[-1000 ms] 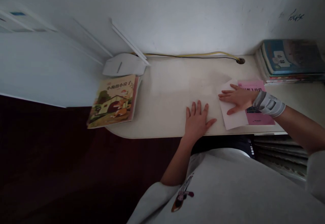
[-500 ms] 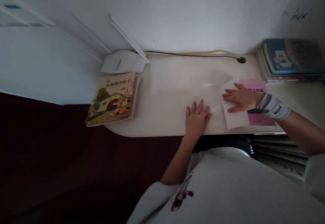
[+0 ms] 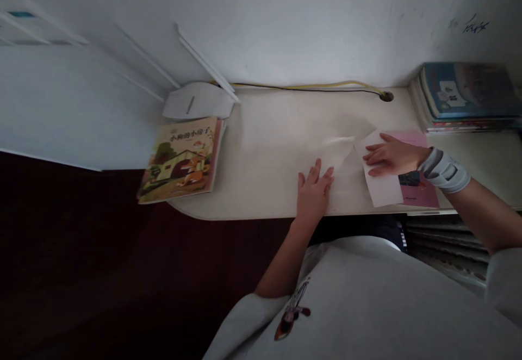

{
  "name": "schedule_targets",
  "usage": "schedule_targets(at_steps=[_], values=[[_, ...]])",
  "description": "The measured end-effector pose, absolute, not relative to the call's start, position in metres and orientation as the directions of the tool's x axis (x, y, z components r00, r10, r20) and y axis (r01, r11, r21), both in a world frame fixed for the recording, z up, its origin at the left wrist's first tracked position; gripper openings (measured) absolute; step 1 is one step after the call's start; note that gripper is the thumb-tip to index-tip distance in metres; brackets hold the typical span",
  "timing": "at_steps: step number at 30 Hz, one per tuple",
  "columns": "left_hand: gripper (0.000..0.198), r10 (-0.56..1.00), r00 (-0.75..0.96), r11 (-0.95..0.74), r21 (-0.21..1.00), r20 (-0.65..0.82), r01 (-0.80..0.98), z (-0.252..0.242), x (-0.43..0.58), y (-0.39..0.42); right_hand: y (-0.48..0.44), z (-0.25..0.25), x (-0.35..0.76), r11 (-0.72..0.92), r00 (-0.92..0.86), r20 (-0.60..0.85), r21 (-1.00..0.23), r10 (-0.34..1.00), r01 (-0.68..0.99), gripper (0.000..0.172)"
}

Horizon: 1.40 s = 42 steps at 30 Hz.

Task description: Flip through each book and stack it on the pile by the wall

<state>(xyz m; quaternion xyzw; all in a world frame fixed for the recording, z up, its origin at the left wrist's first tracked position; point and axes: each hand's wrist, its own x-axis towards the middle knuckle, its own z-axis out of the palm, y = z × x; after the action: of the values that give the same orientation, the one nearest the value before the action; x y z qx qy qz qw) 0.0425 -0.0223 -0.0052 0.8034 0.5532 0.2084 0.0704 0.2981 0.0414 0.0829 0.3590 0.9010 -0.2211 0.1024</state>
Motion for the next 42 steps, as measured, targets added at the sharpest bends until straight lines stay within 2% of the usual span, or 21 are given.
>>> schedule_targets(at_steps=[6, 13, 19, 22, 26, 28, 33, 38, 42], values=[[0.038, 0.918, 0.281, -0.374, 0.373, 0.28, 0.849, -0.005, 0.042, -0.025, 0.038, 0.072, 0.305, 0.638, -0.736, -0.244, -0.378, 0.631, 0.672, 0.033], [0.038, 0.924, 0.249, -0.355, 0.413, 0.289, 0.838, -0.003, 0.041, -0.027, 0.038, 0.072, 0.307, 0.582, -0.709, -0.24, -0.43, 0.663, 0.69, 0.033], [0.041, 0.928, 0.222, -0.342, 0.444, 0.301, 0.828, -0.003, 0.038, -0.028, 0.037, 0.068, 0.308, 0.583, -0.702, -0.219, -0.422, 0.677, 0.694, 0.035], [0.04, 0.916, 0.298, -0.388, 0.405, 0.27, 0.828, -0.003, 0.038, -0.028, 0.036, 0.058, 0.304, 0.624, -0.703, -0.092, -0.391, 0.705, 0.677, 0.033], [0.043, 0.894, 0.409, -0.446, 0.295, 0.181, 0.845, 0.0, 0.042, -0.027, 0.025, 0.051, 0.292, 0.59, -0.565, 0.173, -0.294, 0.807, 0.752, 0.044], [0.046, 0.893, 0.425, -0.45, 0.251, 0.15, 0.857, 0.001, 0.043, -0.027, 0.011, 0.055, 0.285, 0.571, -0.528, 0.224, -0.238, 0.819, 0.785, 0.047], [0.048, 0.892, 0.433, -0.452, 0.216, 0.13, 0.866, 0.0, 0.044, -0.027, -0.035, 0.065, 0.279, 0.713, -0.709, 0.077, -0.116, 0.701, 0.692, 0.062], [0.048, 0.88, 0.454, -0.473, 0.199, 0.136, 0.858, 0.001, 0.044, -0.027, -0.047, 0.055, 0.278, 0.658, -0.658, -0.022, -0.007, 0.753, 0.753, 0.043], [0.048, 0.88, 0.456, -0.475, 0.203, 0.136, 0.856, 0.0, 0.043, -0.027, -0.045, 0.051, 0.268, 0.6, -0.597, -0.068, 0.06, 0.799, 0.797, 0.038]])
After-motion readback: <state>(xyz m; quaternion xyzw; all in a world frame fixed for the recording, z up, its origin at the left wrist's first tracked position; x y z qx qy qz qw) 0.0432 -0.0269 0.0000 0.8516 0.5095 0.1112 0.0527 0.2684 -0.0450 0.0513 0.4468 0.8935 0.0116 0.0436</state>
